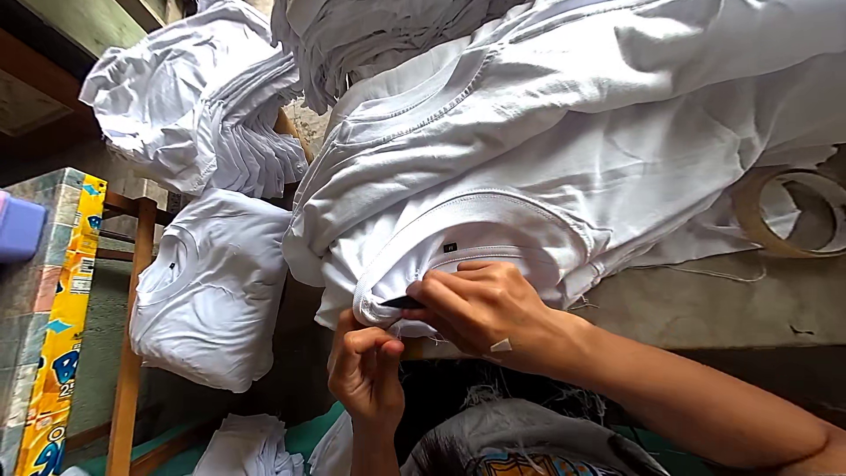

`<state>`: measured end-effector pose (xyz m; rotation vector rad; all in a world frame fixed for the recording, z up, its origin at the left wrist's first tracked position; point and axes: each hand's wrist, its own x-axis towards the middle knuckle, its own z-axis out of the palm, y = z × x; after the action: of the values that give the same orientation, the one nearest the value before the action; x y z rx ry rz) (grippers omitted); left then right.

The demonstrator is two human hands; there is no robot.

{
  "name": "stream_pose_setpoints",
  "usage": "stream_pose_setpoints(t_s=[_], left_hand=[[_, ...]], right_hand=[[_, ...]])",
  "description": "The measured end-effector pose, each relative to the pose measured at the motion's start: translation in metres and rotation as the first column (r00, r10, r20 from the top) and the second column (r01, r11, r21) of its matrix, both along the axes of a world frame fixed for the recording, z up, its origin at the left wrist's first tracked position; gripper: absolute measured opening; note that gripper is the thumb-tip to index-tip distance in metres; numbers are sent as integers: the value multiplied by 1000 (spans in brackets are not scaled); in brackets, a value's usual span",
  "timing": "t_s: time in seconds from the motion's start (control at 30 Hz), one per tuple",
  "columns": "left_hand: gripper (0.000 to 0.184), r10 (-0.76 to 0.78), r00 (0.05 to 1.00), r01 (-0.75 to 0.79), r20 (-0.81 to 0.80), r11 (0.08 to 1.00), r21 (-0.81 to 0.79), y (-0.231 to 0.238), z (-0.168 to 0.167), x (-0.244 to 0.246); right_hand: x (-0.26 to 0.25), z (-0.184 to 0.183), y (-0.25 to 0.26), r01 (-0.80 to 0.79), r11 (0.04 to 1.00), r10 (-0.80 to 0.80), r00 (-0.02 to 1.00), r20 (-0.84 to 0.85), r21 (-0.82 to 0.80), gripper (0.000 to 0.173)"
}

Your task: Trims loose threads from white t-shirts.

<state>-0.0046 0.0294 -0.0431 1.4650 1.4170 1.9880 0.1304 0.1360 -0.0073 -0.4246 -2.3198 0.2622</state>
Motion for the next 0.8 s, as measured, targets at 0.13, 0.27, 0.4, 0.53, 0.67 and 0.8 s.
stream_pose_setpoints(t_s=[0.13,0.27,0.4,0.53,0.67,0.8], left_hand=[[16,96,987,-100,-130,995,-22,-6,7,6],[34,-263,964,267,-48,958,106,-44,32,11],[73,-104,946,34,-308,974,-224,-23,9,-3],[84,49,967,-138,-249,925,-354,9,4,-31],[100,135,807,-318,-575,920,-230,80,30,-83],[55,-43,941,-155,-336,828,-540,142,-21,-111]], right_hand=[[0,2,-7,-199,817,154,980,-128,-542,34],[11,11,-9,-493,82,283,845,-454,-866,47],[12,18,-8,-496,-149,100,853,-512,-855,33],[21,18,15,-337,708,261,942,-214,-621,29],[53,40,100,196,980,-197,977,85,20,39],[81,3,168,396,912,-357,895,267,-105,40]])
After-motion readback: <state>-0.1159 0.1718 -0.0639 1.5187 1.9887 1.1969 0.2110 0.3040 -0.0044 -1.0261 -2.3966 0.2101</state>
